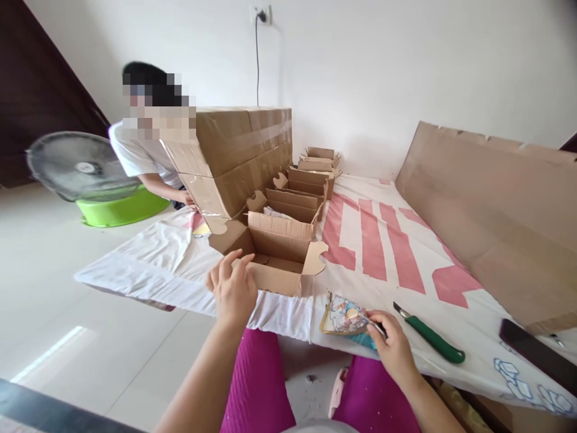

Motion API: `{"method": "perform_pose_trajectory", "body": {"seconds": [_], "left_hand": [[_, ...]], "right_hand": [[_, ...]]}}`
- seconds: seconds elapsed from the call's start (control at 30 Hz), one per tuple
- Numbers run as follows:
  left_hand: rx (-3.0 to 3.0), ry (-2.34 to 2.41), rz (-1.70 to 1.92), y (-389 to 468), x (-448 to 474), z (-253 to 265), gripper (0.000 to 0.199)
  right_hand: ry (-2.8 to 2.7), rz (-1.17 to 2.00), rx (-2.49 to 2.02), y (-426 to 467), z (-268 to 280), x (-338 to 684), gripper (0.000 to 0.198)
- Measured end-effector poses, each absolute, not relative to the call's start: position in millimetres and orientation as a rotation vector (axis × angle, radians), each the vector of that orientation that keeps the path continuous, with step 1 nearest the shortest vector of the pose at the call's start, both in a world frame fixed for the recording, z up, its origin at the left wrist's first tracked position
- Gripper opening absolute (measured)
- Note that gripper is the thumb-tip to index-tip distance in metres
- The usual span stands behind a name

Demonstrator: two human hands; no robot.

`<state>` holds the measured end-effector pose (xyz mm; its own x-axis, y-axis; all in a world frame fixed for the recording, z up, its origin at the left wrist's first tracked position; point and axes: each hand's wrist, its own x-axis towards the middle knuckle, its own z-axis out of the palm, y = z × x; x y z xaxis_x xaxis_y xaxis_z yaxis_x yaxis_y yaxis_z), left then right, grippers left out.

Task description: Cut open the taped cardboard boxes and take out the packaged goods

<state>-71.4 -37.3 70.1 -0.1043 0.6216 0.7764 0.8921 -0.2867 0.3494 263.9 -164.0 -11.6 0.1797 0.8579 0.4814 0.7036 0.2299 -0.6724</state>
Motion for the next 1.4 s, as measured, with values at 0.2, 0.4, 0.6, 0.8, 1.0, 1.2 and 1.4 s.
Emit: {"method": "perform_pose_trajectory", "body": {"seconds": [0.2, 0.4, 0.6, 0.8, 1.0, 1.2, 1.4], "left_hand": [[-2.449, -0.831, -1.660, -94.4, -1.3, 26.1, 0.019], [-2.881, -1.382, -1.713, -86.2, 39.7, -16.2, 0.020], [-3.079, -1.747, -1.767, -77.1, 37.0, -24.6, 0.033], [-3.082, -1.718, -1.696, -80.5, 35.9, -20.5, 0.035], [-3.088, -1.637, -1.668, -77.8, 35.1, -20.2, 0.033], [-2.975, -1.655, -1.593, -79.6, 36.8, -23.0, 0.034], [-3.069, -1.494, -1.288, -84.5, 43.5, -15.0, 0.038]], "right_hand": [[-1.596, 0.146, -1.475, -164.1, -24.9, 258.9, 0.009], [-1.626, 0.138, -1.437, -171.1, -34.3, 260.3, 0.021], [-1.609, 0.187, -1.441, -172.7, -32.5, 258.3, 0.025], [-1.591, 0.217, -1.425, -173.8, -34.8, 258.3, 0.024], [-1.305, 0.124, -1.527, -177.5, -50.9, 259.0, 0.030], [-1.022, 0.386, -1.594, -200.5, -68.2, 263.8, 0.054], [-0.580, 0.826, -1.473, -216.7, -47.3, 273.5, 0.058]]}}
